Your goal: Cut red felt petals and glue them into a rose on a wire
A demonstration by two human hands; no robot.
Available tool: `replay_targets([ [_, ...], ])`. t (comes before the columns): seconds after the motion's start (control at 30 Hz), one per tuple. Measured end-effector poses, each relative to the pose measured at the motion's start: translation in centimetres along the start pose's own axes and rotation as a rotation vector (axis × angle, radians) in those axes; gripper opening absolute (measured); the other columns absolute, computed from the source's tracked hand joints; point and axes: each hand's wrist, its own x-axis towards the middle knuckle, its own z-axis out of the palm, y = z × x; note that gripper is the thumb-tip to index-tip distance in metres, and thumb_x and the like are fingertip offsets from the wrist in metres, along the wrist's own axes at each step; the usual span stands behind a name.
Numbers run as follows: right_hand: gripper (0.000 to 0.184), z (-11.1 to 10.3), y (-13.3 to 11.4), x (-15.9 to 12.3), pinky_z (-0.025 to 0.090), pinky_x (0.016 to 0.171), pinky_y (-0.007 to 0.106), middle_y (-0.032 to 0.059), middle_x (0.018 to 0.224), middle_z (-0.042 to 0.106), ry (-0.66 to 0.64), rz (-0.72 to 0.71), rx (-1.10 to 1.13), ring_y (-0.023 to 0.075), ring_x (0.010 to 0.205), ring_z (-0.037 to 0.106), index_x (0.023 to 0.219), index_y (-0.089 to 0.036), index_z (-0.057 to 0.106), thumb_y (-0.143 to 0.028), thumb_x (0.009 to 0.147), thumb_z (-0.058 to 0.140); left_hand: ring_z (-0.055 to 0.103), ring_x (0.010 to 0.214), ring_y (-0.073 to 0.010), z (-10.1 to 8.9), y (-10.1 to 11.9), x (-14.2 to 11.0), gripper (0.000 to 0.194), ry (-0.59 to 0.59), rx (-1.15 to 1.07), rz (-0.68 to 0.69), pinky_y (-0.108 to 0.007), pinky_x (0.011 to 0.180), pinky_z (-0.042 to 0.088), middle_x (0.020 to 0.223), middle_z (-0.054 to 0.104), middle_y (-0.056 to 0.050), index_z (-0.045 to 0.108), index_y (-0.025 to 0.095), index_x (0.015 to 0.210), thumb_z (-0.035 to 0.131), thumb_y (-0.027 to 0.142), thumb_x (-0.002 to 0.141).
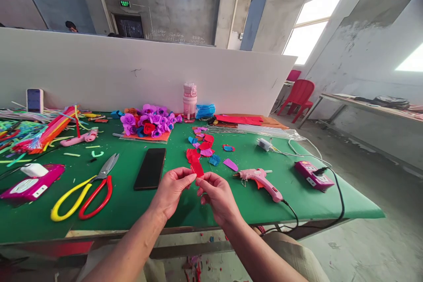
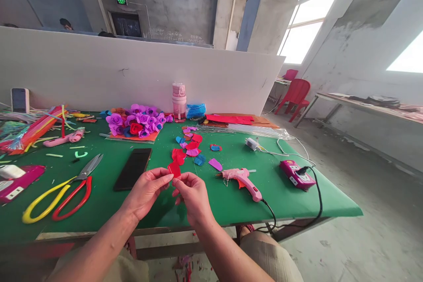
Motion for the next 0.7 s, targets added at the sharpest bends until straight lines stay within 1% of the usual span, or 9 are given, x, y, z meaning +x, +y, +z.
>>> replay_targets([
  [0.1,0.024,0.0,0.1,0.0,0.039,0.037,0.016,-0.0014,0.062,0.057,-0.03,0.015,0.008,0.0068,0.047,0.048,0.068,-0.015,0.06,-0.032,0.06,0.076,0.042,0.055,-0.0083,0.1,0.2,-0.1,0.014,0.015,-0.011,0.0,-0.023,0.057,0.034,0.059,0.057,0.002,0.064,0.014,0.061,0.073,0.024,0.057],
  [0.2,0.025,0.1,0.1,-0.1,0.04,0.037,0.017,-0.0008,0.065,0.059,-0.041,0.039,0.018,0.007,0.048,0.049,0.07,-0.016,0.061,-0.03,0.058,0.077,0.041,0.053,-0.0081,0.1,0.2,-0.1,0.013,0.044,-0.015,0.007,-0.023,0.056,0.034,0.057,0.055,0.003,0.062,0.014,0.059,0.072,0.023,0.057],
  [0.27,0.025,0.2,0.2,-0.1,0.04,0.037,0.017,-0.0009,0.066,0.059,-0.045,0.049,0.034,0.0071,0.048,0.05,0.071,-0.016,0.061,-0.03,0.058,0.077,0.041,0.052,-0.0078,0.1,0.2,-0.1,0.013,0.059,-0.006,0.016,-0.022,0.055,0.033,0.057,0.054,0.003,0.06,0.015,0.058,0.071,0.022,0.057],
  [0.4,0.024,0.1,0.5,0.0,0.038,0.037,0.015,-0.0008,0.067,0.059,-0.052,0.067,0.049,0.0062,0.049,0.049,0.074,-0.016,0.062,-0.032,0.062,0.076,0.04,0.051,-0.0075,0.2,0.0,-0.1,0.012,0.066,0.015,0.035,-0.022,0.053,0.033,0.057,0.053,0.004,0.06,0.015,0.06,0.07,0.022,0.058],
  [0.47,0.024,0.0,0.6,0.2,0.034,0.036,0.014,-0.0014,0.065,0.058,-0.04,0.058,0.049,0.0056,0.048,0.048,0.073,-0.016,0.062,-0.033,0.062,0.075,0.041,0.052,-0.0077,0.2,0.0,-0.1,0.013,0.055,0.019,0.037,-0.022,0.053,0.033,0.058,0.054,0.003,0.061,0.015,0.06,0.071,0.023,0.058],
  [0.53,0.024,-0.2,0.6,0.3,0.03,0.034,0.014,-0.0025,0.061,0.056,-0.029,0.053,0.058,0.0052,0.046,0.046,0.071,-0.016,0.062,-0.033,0.062,0.076,0.041,0.052,-0.0076,0.0,0.2,-0.1,0.015,0.015,0.018,0.028,-0.022,0.053,0.033,0.061,0.057,0.002,0.063,0.014,0.063,0.072,0.025,0.059],
  [0.63,0.024,-0.4,0.5,0.4,0.027,0.034,0.014,-0.0027,0.06,0.056,-0.027,0.08,0.094,0.0046,0.045,0.045,0.069,-0.015,0.062,-0.033,0.06,0.077,0.042,0.054,-0.0075,-0.7,0.5,0.0,0.021,-0.048,0.004,-0.003,-0.022,0.054,0.034,0.07,0.062,-0.001,0.068,0.013,0.075,0.074,0.028,0.061],
  [0.7,0.025,-0.5,0.3,0.4,0.026,0.034,0.014,-0.0022,0.063,0.058,-0.032,0.111,0.126,0.004,0.045,0.045,0.067,-0.015,0.061,-0.032,0.058,0.078,0.043,0.055,-0.0078,-1.1,0.7,0.1,0.026,-0.052,-0.002,-0.017,-0.022,0.056,0.035,0.072,0.063,-0.003,0.07,0.013,0.082,0.074,0.029,0.061],
])
